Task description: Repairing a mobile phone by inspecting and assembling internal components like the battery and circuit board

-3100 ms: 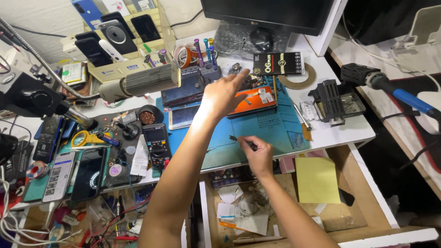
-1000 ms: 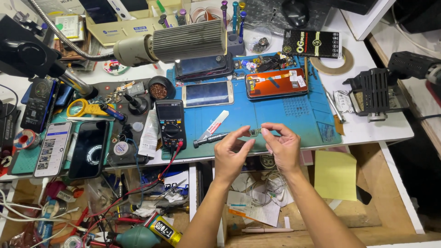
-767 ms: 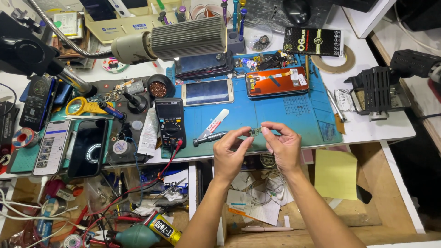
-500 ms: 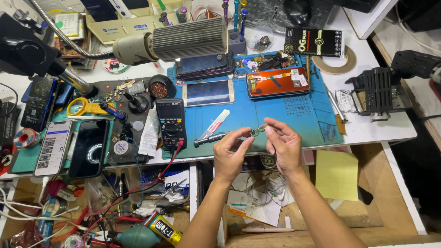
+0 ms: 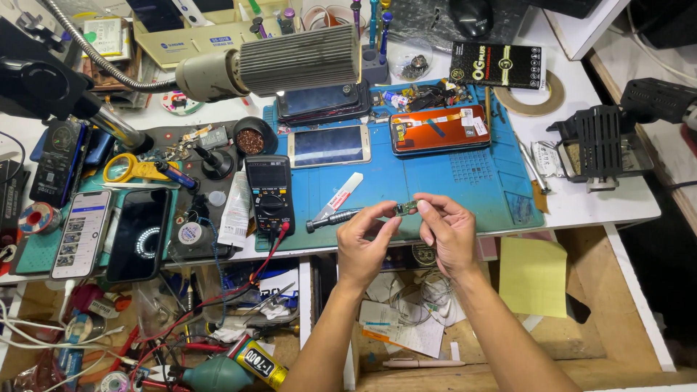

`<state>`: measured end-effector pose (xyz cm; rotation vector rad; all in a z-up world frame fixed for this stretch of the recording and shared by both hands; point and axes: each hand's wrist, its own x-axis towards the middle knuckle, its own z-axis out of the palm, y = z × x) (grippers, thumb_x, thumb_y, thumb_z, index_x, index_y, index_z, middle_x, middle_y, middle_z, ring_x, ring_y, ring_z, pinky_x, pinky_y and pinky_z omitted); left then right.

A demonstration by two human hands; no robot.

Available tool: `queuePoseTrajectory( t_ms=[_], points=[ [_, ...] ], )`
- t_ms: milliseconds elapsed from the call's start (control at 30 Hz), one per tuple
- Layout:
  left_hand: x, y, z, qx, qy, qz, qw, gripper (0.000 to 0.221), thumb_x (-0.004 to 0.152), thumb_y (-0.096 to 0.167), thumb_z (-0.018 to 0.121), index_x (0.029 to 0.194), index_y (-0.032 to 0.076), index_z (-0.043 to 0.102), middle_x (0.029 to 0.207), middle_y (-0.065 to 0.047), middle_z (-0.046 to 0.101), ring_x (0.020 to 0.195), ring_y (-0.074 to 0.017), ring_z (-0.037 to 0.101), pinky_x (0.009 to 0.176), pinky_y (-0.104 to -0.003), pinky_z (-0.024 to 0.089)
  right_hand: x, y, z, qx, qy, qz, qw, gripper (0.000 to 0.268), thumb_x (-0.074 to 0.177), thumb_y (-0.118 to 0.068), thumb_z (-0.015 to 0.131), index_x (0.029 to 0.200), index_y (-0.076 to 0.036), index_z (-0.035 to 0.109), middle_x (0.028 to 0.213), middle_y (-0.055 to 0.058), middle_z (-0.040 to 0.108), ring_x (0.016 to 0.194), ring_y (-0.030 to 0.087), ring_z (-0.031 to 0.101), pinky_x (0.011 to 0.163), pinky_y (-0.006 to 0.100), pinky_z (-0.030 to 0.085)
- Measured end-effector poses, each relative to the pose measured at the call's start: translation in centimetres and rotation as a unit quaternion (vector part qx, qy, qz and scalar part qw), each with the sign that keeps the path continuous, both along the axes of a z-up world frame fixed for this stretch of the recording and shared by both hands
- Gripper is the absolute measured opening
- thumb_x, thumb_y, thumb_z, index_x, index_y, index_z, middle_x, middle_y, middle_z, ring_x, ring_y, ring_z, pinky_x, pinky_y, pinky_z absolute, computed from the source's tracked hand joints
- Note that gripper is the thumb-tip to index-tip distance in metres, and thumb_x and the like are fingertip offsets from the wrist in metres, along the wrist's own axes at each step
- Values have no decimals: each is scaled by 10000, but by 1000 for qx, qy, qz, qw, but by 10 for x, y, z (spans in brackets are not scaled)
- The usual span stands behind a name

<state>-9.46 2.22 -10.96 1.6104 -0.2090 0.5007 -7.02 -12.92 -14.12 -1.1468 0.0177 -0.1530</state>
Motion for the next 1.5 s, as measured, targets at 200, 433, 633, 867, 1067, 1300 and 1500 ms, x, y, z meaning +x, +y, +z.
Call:
queuePoseTrajectory(
  t_ms=[200,433,633,867,1067,1300,1500],
  points=[
    [1,2,-1,16,-6,3,1000,231,850,75,831,1078,80,796,831,-84,772,649,-208,764,572,-306,610,2,-1,-3,2,-3,-5,1000,204,959,-54,690,1120,71,707,788,204,707,366,34,431,370,184,367],
    [0,1,4,4,-18,6,1000,206,842,73,841,1044,74,803,788,-82,769,639,-196,756,562,-301,601,1,-2,-10,24,-15,0,1000,210,962,-48,680,1129,77,705,783,201,706,363,32,435,373,180,378],
    [-3,-4,4,-2,-19,9,1000,221,803,81,874,1014,77,808,768,-60,776,626,-178,746,564,-277,598,2,-5,-25,36,-24,-2,999,221,974,-47,667,1146,88,702,756,193,714,349,27,443,362,172,372],
    [-6,-7,10,4,-49,13,999,203,764,70,898,941,71,798,759,-58,782,604,-194,739,538,-283,595,-1,-2,-21,48,-28,-2,998,230,983,-80,660,1148,73,708,666,125,645,348,42,454,366,183,390],
    [-9,-11,13,10,-65,8,998,191,740,40,912,861,44,766,748,-85,778,586,-210,738,511,-283,582,-4,-2,-15,41,-13,2,999,231,979,-107,661,1119,68,720,543,90,563,332,56,445,356,179,394],
    [-8,-11,20,40,-94,22,994,151,769,3,880,842,51,757,737,-67,764,586,-225,744,506,-281,583,0,0,-16,45,-9,18,999,205,993,-123,638,1080,41,725,686,194,664,358,54,461,348,176,391],
    [-7,-11,5,86,-129,80,985,156,768,-18,862,800,109,779,725,9,746,583,-187,743,530,-280,612,-4,2,-9,69,-25,30,997,213,1016,-144,605,1050,40,706,825,265,696,395,82,475,381,180,397]
  ],
)
